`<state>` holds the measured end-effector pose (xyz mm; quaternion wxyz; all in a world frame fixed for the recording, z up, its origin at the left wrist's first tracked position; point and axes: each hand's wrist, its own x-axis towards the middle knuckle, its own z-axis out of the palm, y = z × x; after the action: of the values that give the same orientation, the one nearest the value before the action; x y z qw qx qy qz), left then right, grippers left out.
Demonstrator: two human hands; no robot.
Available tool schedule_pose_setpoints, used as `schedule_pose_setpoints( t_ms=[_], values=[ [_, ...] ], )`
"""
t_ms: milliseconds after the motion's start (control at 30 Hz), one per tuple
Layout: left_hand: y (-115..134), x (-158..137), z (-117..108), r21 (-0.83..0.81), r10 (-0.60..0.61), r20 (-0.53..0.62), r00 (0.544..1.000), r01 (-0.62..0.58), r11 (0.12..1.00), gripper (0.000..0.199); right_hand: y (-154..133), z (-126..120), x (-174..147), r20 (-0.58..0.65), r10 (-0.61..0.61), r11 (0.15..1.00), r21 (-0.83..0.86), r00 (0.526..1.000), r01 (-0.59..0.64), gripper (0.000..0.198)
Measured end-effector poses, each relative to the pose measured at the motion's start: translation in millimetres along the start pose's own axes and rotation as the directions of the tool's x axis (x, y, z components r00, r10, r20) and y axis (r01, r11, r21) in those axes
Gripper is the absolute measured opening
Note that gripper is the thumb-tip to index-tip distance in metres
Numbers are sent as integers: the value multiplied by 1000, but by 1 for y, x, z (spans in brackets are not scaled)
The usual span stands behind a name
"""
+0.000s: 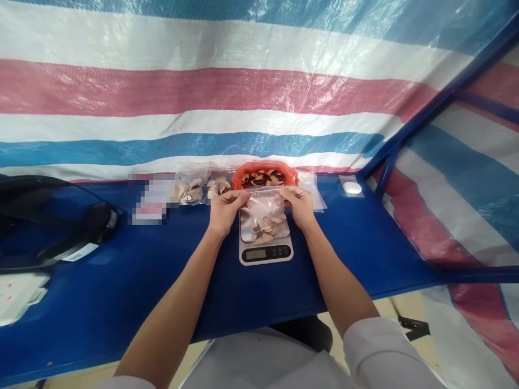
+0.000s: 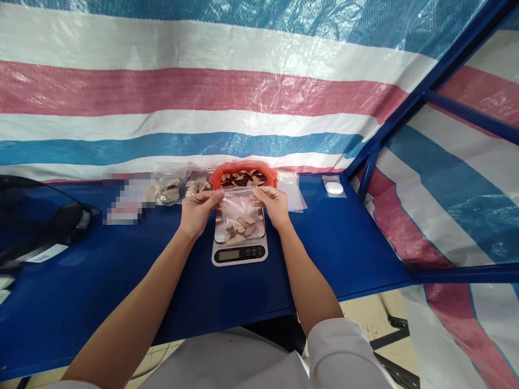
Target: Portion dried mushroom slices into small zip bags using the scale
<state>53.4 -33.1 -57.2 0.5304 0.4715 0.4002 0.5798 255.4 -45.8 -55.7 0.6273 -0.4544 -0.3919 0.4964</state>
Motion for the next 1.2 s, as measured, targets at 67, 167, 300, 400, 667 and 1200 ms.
schedule_pose_setpoints(
  t_ms=[67,167,300,400,667,1200],
  values=[
    [0,-1,1,17,32,-12,999,-31,999,28,0,0,0,5,-3,1000,-2,1000,3,37],
    [-2,-3,2,69,87,-24,996,-85,994,25,1,1,-1,42,-1,1000,-13,999,1,35],
    [-4,-3,2,122,130,-34,991,-125,985,24,2,2,-1,63,-15,1000,-3,998,15,33],
    [-5,-3,2,124,128,-48,991,-121,985,25,3,1,-1,73,-27,1000,-5,997,27,31],
    [-2,-4,4,41,51,-42,998,-50,998,29,-1,2,-4,61,-25,999,-32,998,27,35],
    [2,-8,7,30,103,17,995,-103,994,22,-3,3,-7,125,17,998,-57,992,-10,37]
  ],
)
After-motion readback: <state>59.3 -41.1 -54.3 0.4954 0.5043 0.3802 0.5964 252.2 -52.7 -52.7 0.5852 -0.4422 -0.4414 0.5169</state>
